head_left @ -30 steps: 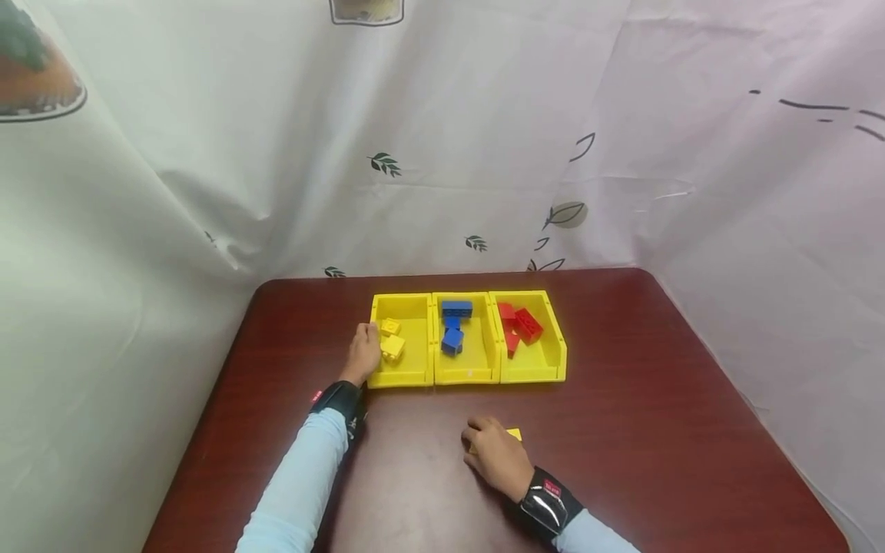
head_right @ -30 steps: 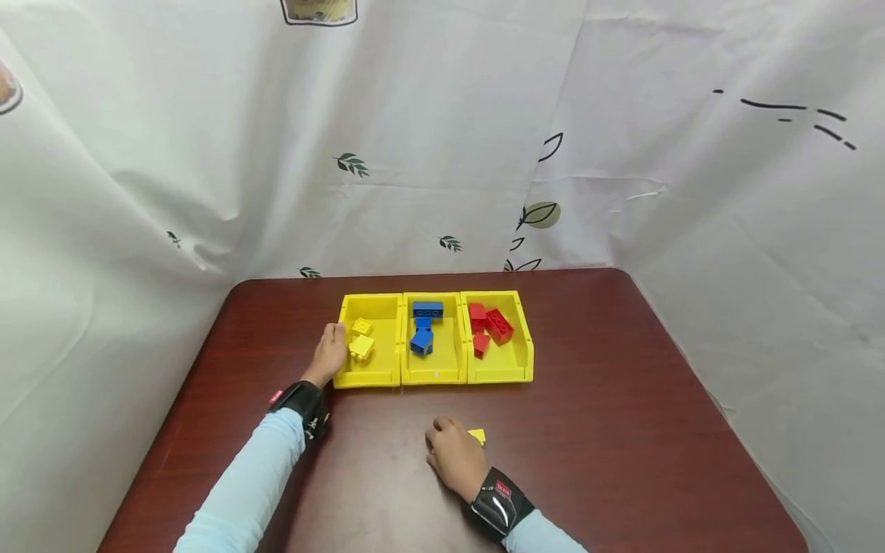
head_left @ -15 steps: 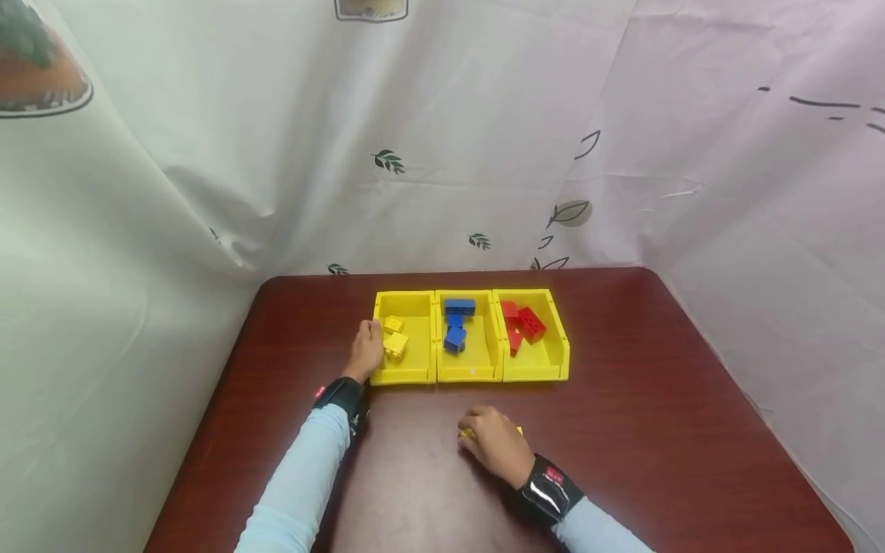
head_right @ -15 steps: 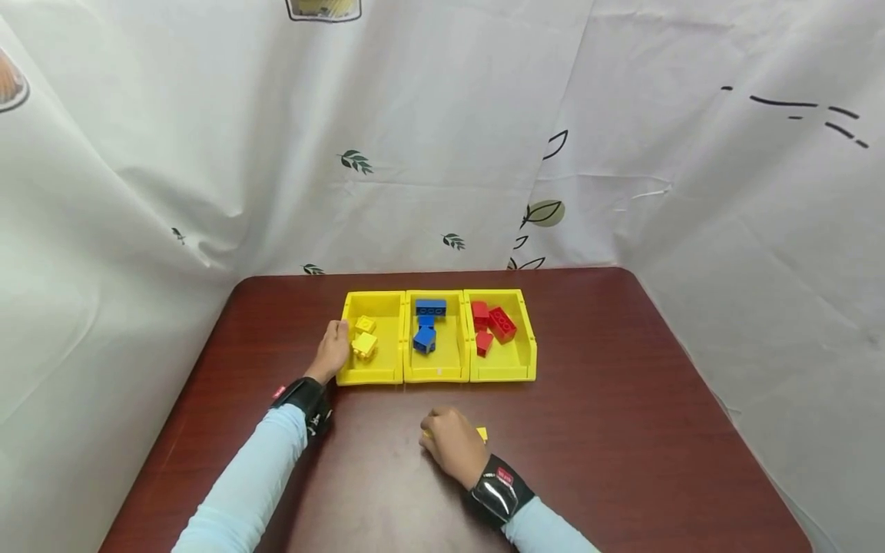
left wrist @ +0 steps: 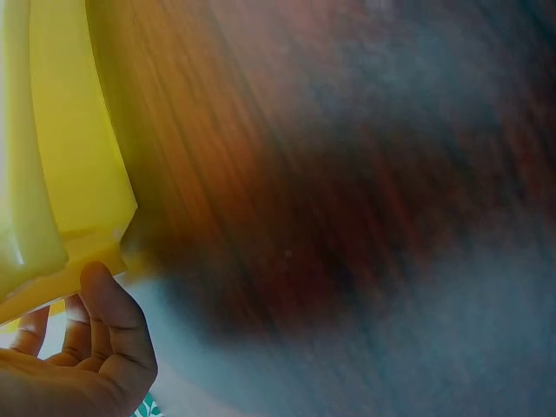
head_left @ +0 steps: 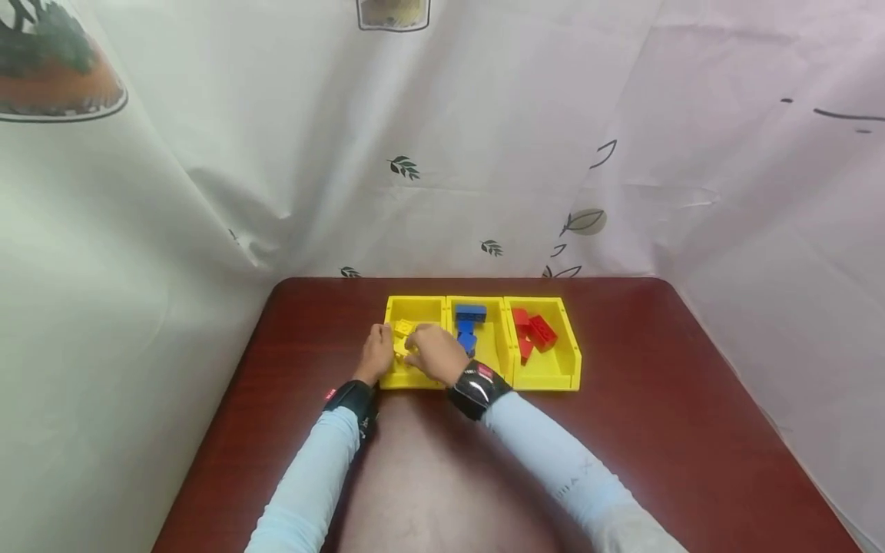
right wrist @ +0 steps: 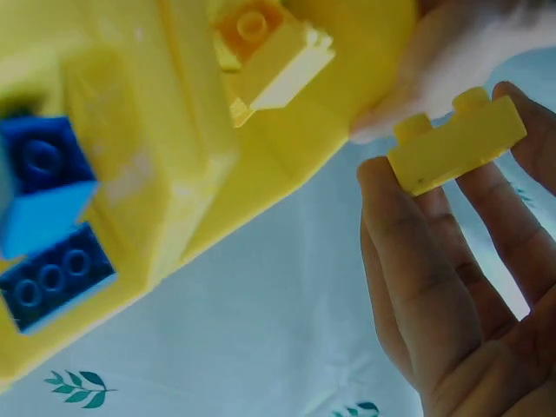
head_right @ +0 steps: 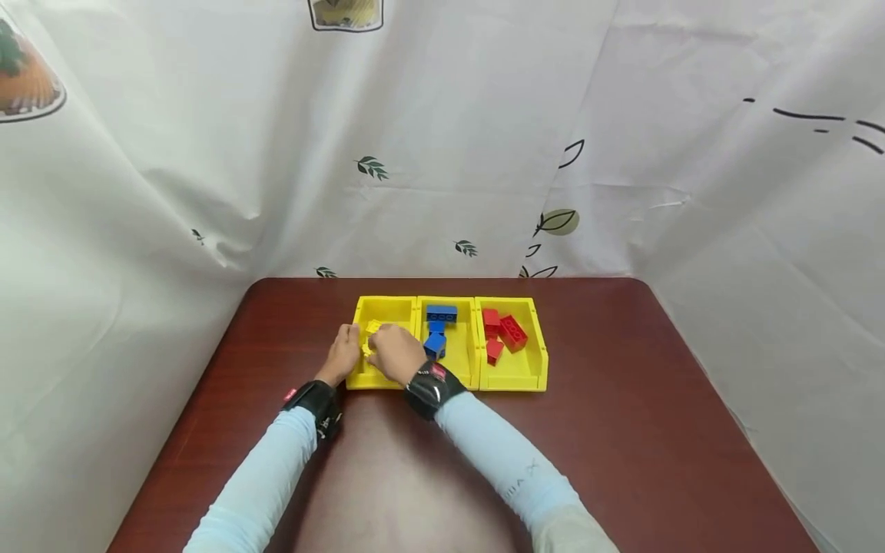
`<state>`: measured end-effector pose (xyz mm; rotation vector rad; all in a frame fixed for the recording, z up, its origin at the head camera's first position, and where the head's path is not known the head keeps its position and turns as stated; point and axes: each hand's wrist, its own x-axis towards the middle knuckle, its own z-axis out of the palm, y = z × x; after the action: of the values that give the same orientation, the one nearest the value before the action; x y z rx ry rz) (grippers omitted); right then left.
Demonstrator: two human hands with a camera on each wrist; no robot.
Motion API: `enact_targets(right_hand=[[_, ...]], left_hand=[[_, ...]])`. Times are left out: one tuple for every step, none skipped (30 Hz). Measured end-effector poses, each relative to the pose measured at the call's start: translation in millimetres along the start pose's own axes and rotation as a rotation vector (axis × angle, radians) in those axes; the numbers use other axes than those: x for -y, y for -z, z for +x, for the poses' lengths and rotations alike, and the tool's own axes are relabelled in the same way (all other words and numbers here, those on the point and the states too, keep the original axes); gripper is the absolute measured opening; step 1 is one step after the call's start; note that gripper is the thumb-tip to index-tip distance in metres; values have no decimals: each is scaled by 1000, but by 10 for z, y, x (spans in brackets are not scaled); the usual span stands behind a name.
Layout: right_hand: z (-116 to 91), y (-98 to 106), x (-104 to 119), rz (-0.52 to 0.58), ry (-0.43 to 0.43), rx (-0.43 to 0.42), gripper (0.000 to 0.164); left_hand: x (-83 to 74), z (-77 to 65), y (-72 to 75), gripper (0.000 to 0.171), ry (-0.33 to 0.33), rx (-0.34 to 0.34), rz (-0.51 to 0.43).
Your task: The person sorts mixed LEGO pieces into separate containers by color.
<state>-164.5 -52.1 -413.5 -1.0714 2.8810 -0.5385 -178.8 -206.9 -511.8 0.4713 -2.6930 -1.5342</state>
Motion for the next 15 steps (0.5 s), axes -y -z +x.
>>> enact_targets(right_hand=[[81,4,6,-19,-15,12,23],[158,3,10,-34,-32,24,23],[230,3,15,-44,-48,35,23],[299,-1,19,-59,-57,46,24],[366,-6,22,-68,-68,55,25],[428,-12,26,-81,-73,62,26],[482,-14,34,-92,-78,68,26],[535,-28,38,-111,-79,72,25],[581,-45,41,-134,-76,75,24],[620,-66,44,-163,-73,78,23],[652,-93,43,-185,-70,80,22],[676,-123,42,-212,-64,81,19],[692,-156,38,-226,-62,86,16],[705,-199,28,-235,-60,97,14],[709,-235,19,-234,-62,108,12]], left_hand=[[-2,-8,-5,46,-8,-6,4],[-5,-17,-9,46,-11,-6,6],[-8,-25,-10,45,-18,-6,6],[-13,-32,-6,44,-26,-11,7],[-20,-39,-1,44,-34,-16,6],[-27,-44,6,43,-38,-19,5],[-34,-50,14,43,-38,-21,2],[-38,-52,20,42,-39,-25,4],[-40,-52,25,42,-42,-29,6],[-42,-52,29,42,-43,-33,9],[-41,-51,29,42,-43,-34,12],[-38,-49,26,42,-37,-32,15],[-34,-48,22,43,-37,-32,22],[-29,-47,16,43,-33,-30,25],[-25,-45,9,43,-31,-30,25]])
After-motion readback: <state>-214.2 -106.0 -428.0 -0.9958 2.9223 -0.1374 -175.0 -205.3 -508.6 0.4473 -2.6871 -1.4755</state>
